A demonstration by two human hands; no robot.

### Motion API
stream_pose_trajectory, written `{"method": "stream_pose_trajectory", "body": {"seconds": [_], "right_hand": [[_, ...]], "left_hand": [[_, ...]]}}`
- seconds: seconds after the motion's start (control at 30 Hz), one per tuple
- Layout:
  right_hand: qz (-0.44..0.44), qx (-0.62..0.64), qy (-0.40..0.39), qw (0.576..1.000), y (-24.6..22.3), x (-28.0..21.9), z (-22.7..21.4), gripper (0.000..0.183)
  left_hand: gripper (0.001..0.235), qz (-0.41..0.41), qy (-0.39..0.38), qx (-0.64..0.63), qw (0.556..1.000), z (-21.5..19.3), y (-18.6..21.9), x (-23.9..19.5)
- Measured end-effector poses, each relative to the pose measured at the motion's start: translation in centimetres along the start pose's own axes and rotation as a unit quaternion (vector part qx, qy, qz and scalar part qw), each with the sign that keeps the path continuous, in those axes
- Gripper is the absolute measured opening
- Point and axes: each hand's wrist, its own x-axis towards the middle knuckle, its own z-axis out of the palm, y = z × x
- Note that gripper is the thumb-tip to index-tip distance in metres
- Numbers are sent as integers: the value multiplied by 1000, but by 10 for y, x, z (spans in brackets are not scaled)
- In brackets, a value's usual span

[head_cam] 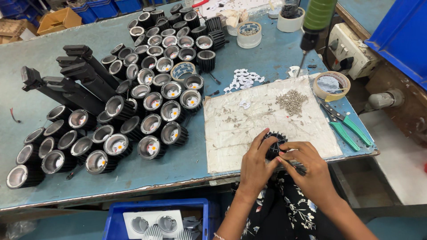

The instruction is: The person attaches metal components to LED light housings and secures them using a power screwdriver.

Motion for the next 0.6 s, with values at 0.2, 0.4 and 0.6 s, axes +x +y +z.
{"method": "stream_pose_trajectory", "body": {"seconds": [0.2,0.4,0.6], "right_hand": [[2,-17,-25,1000,-2,1,-4,18],[-17,16,-118,993,10,11,-22,32],[0,-1,-146,989,81,95,-11,18]], "left_hand": [[50,41,-10,-28,999,-9,2,0],[41,36,-13,-47,998,-14,3,2],[33,6,-25,-50,998,-14,7,3]]}}
